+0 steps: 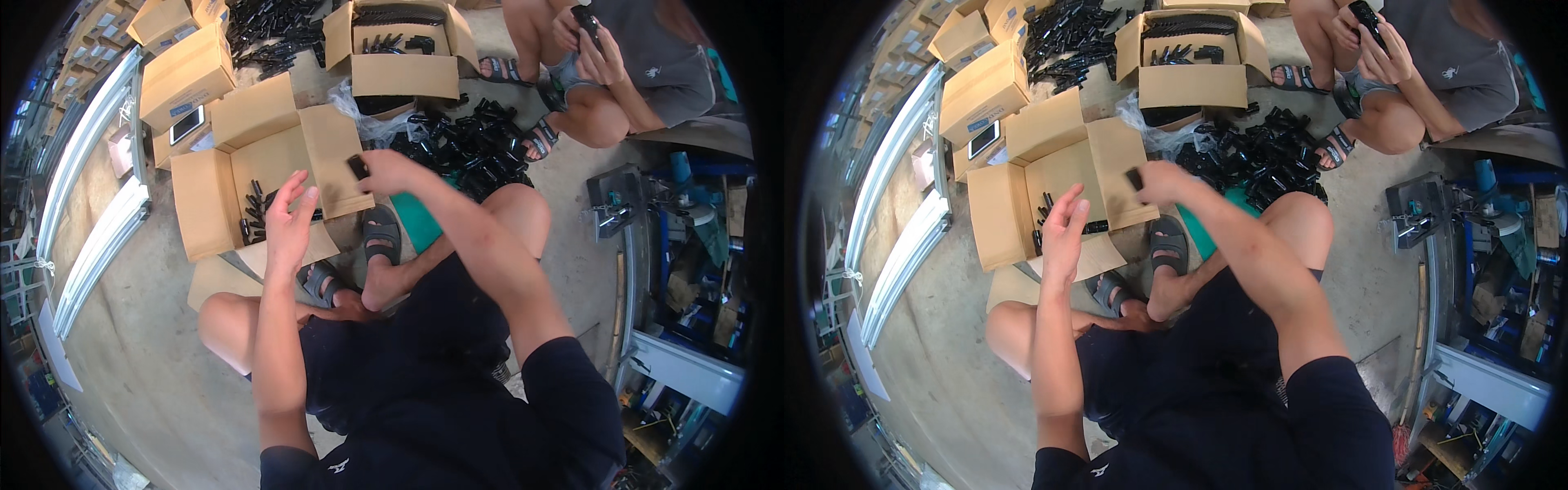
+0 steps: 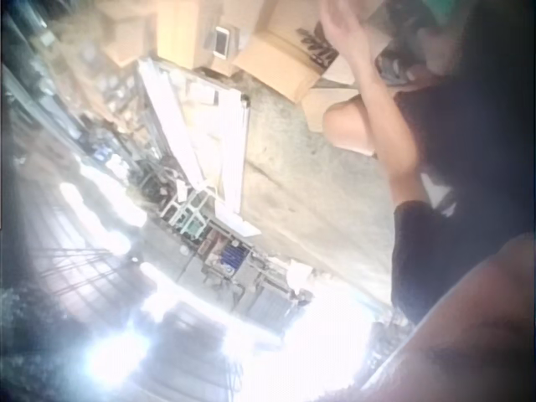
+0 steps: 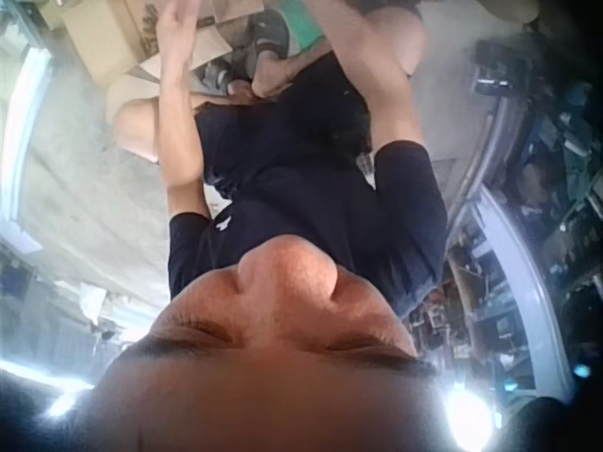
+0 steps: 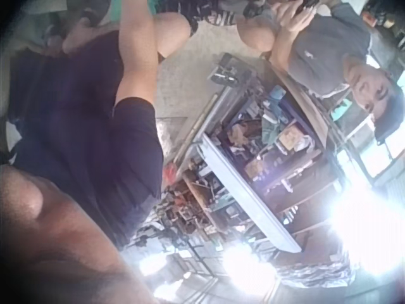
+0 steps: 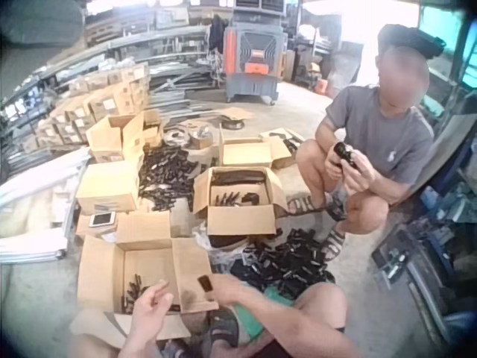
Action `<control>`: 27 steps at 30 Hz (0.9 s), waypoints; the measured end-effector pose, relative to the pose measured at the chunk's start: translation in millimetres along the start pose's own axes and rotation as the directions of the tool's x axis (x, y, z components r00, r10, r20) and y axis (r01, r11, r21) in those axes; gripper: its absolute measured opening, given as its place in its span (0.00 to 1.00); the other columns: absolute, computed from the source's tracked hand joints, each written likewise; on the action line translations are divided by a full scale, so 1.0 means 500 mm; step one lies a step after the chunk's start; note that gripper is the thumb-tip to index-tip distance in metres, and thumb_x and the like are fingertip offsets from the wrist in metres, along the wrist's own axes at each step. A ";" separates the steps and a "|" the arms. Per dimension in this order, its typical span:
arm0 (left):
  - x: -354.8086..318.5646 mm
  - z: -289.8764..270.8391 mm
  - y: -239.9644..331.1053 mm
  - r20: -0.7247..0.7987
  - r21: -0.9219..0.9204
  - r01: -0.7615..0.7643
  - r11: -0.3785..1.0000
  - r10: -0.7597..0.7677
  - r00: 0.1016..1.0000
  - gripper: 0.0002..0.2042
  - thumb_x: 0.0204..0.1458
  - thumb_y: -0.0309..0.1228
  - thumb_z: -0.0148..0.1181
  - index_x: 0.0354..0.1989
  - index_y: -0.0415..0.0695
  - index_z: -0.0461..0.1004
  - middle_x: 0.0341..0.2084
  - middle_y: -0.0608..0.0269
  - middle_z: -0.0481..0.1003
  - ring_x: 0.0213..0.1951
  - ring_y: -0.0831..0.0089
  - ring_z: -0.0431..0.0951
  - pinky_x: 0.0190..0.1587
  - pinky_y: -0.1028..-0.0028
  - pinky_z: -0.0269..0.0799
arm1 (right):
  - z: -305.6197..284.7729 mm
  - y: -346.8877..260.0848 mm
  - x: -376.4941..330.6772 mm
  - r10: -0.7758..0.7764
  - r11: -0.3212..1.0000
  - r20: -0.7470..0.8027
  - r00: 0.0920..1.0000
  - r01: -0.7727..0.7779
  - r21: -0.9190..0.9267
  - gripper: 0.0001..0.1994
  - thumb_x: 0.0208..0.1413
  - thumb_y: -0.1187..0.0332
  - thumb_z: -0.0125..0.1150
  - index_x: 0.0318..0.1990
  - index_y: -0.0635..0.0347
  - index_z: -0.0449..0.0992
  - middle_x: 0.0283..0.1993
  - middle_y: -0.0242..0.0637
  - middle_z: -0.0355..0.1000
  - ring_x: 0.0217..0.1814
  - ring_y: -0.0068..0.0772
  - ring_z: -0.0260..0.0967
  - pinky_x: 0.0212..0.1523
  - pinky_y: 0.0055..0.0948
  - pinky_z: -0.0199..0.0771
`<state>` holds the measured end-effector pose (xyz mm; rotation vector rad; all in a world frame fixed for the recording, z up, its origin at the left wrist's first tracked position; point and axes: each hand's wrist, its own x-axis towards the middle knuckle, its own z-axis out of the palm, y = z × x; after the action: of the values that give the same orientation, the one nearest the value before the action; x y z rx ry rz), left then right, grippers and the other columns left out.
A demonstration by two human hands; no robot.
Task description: The person sits on the floor surrounded by cardboard boxes and repeatedly picks up small black plastic components. They manipulate the parts by hand, appearing to assemble or inspect them, and place them back into the boxes.
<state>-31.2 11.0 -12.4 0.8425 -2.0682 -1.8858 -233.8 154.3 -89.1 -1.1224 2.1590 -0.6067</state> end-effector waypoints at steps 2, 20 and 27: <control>0.000 -0.009 0.011 0.038 0.013 0.042 0.999 -0.042 0.998 0.26 0.64 0.41 0.62 0.65 0.39 0.71 0.58 0.53 0.74 0.59 0.68 0.73 0.62 0.68 0.67 | -0.038 0.060 0.002 0.238 0.951 0.136 0.962 -0.202 -0.234 0.19 0.41 0.61 0.70 0.34 0.71 0.81 0.39 0.58 0.80 0.44 0.54 0.81 0.46 0.46 0.81; -0.011 -0.131 -0.004 -0.373 -0.238 -0.185 0.953 0.086 0.924 0.13 0.69 0.31 0.53 0.47 0.33 0.79 0.44 0.52 0.82 0.42 0.72 0.81 0.52 0.71 0.75 | -0.056 0.106 0.095 0.185 0.939 -0.040 0.982 -0.188 -0.289 0.21 0.57 0.52 0.64 0.46 0.62 0.82 0.48 0.51 0.80 0.53 0.53 0.77 0.55 0.48 0.76; 0.048 -0.179 0.004 -0.569 -0.334 -0.296 0.895 0.059 0.820 0.13 0.68 0.30 0.54 0.52 0.32 0.76 0.40 0.50 0.82 0.39 0.69 0.81 0.49 0.70 0.77 | 0.120 -0.095 0.163 -0.285 0.958 -0.213 0.935 0.270 -0.097 0.11 0.58 0.69 0.58 0.45 0.56 0.83 0.45 0.46 0.81 0.52 0.49 0.77 0.53 0.42 0.77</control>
<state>-4.6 -77.2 -1.7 0.8998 -1.2952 -1.6323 -201.5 53.8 -126.3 -1.4730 2.2397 -0.8280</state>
